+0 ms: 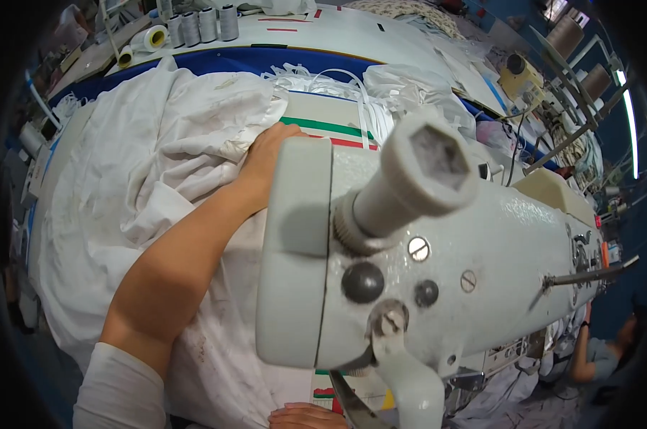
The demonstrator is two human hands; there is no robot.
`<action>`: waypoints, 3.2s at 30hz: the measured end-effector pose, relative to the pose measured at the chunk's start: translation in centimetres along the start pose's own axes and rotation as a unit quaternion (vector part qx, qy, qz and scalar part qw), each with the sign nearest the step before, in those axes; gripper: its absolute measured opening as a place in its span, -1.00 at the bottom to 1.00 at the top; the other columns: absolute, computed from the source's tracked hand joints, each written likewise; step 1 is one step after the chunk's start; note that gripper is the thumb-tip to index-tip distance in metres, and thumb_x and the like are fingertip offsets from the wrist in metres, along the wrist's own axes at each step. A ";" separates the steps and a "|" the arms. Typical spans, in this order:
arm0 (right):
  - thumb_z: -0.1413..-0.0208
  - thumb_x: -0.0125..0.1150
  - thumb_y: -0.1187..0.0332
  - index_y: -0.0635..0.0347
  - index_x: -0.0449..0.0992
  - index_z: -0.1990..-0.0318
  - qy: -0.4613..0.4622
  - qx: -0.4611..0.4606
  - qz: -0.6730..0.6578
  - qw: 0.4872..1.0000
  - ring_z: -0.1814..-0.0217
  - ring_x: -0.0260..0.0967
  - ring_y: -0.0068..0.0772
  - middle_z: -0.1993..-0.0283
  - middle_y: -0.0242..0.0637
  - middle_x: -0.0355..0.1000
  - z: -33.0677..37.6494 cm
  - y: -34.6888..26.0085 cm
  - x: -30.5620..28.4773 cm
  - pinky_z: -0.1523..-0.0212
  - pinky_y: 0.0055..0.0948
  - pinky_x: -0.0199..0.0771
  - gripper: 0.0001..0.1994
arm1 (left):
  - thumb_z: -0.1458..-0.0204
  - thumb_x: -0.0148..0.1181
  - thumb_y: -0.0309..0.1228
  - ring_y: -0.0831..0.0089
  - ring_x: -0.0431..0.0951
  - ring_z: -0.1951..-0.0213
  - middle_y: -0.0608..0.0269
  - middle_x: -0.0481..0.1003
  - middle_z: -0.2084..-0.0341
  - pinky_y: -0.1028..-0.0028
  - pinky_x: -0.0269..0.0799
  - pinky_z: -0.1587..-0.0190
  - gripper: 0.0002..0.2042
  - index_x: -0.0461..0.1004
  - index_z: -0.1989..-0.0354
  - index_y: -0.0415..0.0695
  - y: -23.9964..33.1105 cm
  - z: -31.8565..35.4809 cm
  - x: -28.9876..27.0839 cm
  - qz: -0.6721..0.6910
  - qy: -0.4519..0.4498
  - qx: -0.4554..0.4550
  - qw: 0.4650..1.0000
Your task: Operating an industrial sewing machine to stitch together pieces of white pillow fabric.
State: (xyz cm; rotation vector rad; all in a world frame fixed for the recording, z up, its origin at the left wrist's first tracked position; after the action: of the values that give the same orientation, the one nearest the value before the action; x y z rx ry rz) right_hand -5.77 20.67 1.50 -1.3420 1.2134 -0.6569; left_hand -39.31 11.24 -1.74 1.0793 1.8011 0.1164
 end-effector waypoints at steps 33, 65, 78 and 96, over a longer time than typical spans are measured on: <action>0.14 0.26 0.61 0.33 0.40 0.07 0.249 -0.003 0.197 0.948 0.02 0.38 -0.11 0.06 -0.10 0.42 7.7 -0.1 5.7 -0.12 -0.20 0.33 -0.61 | 0.11 0.40 -0.41 0.18 0.47 0.35 0.09 0.43 0.30 0.33 0.39 0.35 -0.62 0.38 0.14 -0.15 8.5 31.1 -24.5 -0.080 0.035 0.039 0.995; 0.09 0.31 0.46 0.18 0.23 -0.26 0.118 0.218 -0.602 0.759 -0.26 0.29 -0.17 -0.21 -0.24 0.34 1.7 1.5 16.1 -0.30 -0.11 0.24 -0.33 | 0.15 0.24 -0.63 0.09 0.44 -0.10 0.08 0.49 0.04 0.32 0.33 -0.12 -0.84 0.54 0.34 -0.20 1.1 37.9 -30.7 -0.060 0.023 -0.089 0.994; 0.24 0.41 0.63 0.33 0.22 -0.25 -0.019 0.197 -0.508 0.838 -0.23 0.26 -0.32 -0.17 -0.23 0.34 5.0 -3.8 16.8 -0.28 -0.28 0.19 -0.22 | -0.28 -0.14 -0.43 0.65 0.41 0.31 0.39 0.46 0.37 0.60 0.31 0.21 -0.79 0.43 0.33 -0.19 4.3 36.7 -37.9 0.363 0.331 -0.217 0.844; -0.06 0.31 0.36 0.30 0.46 -0.06 -0.250 -0.074 -0.249 0.933 -0.15 0.35 -0.23 -0.08 -0.11 0.43 8.3 -14.2 20.7 -0.17 -0.27 0.28 -0.59 | -0.02 0.19 -0.60 0.36 0.54 0.38 0.09 0.50 0.39 0.46 0.41 0.37 -0.88 0.42 0.26 -0.27 25.1 34.8 -39.1 0.079 -0.036 -0.057 0.995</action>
State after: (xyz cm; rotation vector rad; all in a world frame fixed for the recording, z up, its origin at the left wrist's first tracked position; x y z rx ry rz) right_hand 12.07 2.17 7.77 -1.8335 0.5149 -0.5257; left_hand 7.66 -14.44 20.83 1.1290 1.6241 0.2683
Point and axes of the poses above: each hand's wrist, its own z-axis away from the middle knuckle, its own x-axis out of the palm, y = z × x, the point moved 4 cm from there along -z, towards the middle knuckle
